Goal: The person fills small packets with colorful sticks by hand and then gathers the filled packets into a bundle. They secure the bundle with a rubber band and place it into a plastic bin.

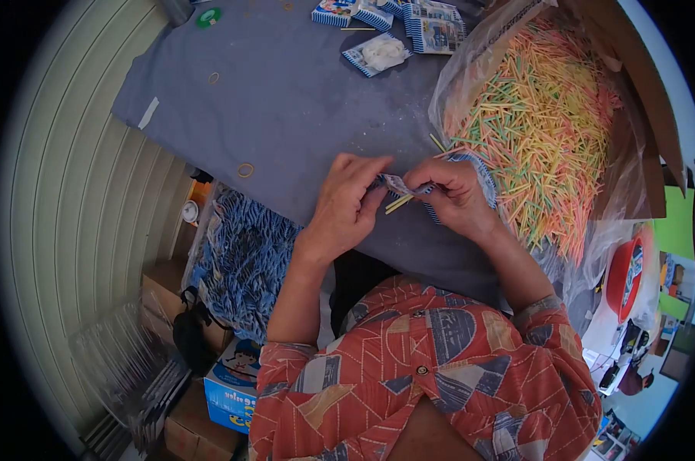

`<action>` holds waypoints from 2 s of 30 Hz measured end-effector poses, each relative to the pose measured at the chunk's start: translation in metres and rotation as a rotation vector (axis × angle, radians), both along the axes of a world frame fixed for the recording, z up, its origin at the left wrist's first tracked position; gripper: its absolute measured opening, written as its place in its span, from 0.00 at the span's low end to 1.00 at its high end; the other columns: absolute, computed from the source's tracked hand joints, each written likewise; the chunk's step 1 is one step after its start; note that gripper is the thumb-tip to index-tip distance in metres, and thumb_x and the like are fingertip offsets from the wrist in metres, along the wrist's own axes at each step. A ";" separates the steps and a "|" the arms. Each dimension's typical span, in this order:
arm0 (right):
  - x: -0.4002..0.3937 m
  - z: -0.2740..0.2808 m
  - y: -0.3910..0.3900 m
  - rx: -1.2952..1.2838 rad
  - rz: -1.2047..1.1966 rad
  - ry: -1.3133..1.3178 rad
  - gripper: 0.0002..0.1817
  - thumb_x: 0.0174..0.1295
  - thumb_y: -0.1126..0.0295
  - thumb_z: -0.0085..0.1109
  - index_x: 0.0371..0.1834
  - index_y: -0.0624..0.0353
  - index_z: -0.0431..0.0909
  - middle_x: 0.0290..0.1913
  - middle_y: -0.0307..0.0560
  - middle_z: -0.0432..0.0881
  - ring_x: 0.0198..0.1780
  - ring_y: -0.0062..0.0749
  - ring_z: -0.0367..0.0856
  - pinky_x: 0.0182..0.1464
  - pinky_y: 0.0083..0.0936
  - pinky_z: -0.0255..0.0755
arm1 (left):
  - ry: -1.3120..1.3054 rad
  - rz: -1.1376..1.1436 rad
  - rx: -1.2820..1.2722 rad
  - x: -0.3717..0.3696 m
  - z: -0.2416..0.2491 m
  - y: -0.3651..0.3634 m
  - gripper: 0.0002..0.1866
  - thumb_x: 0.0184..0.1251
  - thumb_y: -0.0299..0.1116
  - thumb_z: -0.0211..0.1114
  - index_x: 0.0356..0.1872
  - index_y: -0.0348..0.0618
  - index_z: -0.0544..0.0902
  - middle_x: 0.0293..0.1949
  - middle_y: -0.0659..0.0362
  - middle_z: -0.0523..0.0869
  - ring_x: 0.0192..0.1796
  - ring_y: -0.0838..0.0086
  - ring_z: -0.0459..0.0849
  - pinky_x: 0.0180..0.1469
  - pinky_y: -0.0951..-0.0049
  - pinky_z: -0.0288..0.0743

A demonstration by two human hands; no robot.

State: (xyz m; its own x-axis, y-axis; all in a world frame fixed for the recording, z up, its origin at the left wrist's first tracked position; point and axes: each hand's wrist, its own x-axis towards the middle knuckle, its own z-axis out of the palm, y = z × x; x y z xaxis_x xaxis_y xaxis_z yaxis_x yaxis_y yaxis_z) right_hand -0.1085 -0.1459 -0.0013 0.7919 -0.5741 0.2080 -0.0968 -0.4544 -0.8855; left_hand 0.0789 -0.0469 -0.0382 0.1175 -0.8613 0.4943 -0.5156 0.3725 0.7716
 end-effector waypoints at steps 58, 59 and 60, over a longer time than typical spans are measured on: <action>-0.012 0.029 0.004 0.020 -0.015 0.104 0.27 0.61 0.86 0.56 0.66 0.66 0.74 0.62 0.59 0.80 0.61 0.47 0.82 0.57 0.33 0.78 | 0.066 0.149 -0.214 -0.013 -0.016 0.028 0.12 0.51 0.16 0.71 0.38 0.35 0.87 0.34 0.53 0.86 0.35 0.63 0.83 0.37 0.67 0.78; -0.012 0.030 0.003 0.019 -0.019 0.102 0.27 0.61 0.86 0.56 0.66 0.66 0.74 0.62 0.59 0.80 0.61 0.47 0.82 0.57 0.33 0.78 | 0.051 0.148 -0.224 -0.013 -0.017 0.028 0.12 0.50 0.16 0.71 0.38 0.35 0.87 0.35 0.53 0.86 0.35 0.63 0.83 0.37 0.67 0.78; -0.011 0.032 0.002 -0.157 0.038 0.116 0.24 0.57 0.87 0.57 0.59 0.66 0.78 0.56 0.57 0.82 0.55 0.47 0.85 0.54 0.33 0.80 | 0.037 0.144 -0.233 -0.013 -0.018 0.027 0.12 0.50 0.15 0.71 0.38 0.35 0.87 0.35 0.54 0.86 0.36 0.63 0.83 0.37 0.67 0.78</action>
